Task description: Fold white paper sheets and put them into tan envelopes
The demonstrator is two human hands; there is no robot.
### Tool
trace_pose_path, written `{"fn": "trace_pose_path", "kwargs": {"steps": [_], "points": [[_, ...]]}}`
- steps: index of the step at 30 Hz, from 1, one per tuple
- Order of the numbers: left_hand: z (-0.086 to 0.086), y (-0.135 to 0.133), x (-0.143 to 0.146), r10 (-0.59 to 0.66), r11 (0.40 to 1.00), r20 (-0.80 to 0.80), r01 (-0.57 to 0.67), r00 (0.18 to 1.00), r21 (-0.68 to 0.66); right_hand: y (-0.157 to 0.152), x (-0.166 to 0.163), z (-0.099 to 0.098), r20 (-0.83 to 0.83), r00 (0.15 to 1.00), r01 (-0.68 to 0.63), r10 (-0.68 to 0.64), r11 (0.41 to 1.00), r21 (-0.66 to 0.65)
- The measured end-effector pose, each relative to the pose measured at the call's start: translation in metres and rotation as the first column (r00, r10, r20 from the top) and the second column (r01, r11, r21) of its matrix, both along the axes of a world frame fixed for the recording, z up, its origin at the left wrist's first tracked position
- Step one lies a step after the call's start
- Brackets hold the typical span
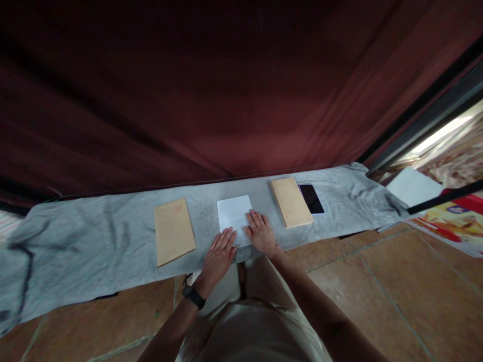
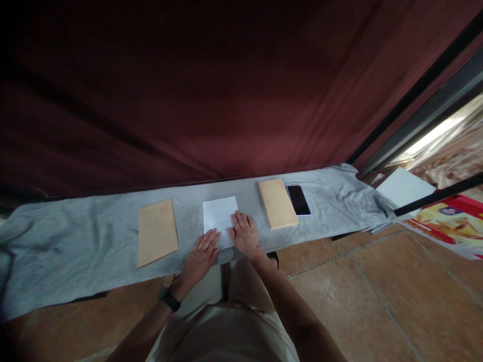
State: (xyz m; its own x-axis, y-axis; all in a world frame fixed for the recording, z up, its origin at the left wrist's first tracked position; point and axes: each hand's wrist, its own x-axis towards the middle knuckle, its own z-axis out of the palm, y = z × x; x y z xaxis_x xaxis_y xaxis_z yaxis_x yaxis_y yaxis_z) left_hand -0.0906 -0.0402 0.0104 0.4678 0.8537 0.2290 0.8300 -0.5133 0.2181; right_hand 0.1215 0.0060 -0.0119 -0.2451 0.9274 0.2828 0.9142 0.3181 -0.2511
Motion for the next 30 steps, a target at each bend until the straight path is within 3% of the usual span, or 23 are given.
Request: {"fn": "trace_pose_path", "kwargs": {"steps": [10, 18, 24, 30], "points": [[-0.002, -0.009, 0.002, 0.174, 0.985, 0.068, -0.172, 0.982, -0.026, -0.017, 0.011, 0.001, -0.046, 0.995, 0.093, -0.092, 0.996, 0.007], [0.007, 0.024, 0.044, 0.088, 0.994, 0.040, -0.085, 0.995, -0.073, -0.049, 0.013, 0.003, -0.001, 0.997, -0.071, 0.071, 0.997, 0.012], [-0.007, 0.012, 0.018, 0.102, 0.994, 0.021, -0.102, 0.995, -0.035, -0.057, 0.022, 0.006, 0.028, 0.993, -0.116, 0.116, 0.993, 0.018], [-0.005, 0.000, 0.001, 0.139, 0.990, 0.022, -0.139, 0.990, -0.023, -0.057, 0.022, 0.009, -0.003, 0.994, -0.113, 0.113, 0.994, 0.005]]}}
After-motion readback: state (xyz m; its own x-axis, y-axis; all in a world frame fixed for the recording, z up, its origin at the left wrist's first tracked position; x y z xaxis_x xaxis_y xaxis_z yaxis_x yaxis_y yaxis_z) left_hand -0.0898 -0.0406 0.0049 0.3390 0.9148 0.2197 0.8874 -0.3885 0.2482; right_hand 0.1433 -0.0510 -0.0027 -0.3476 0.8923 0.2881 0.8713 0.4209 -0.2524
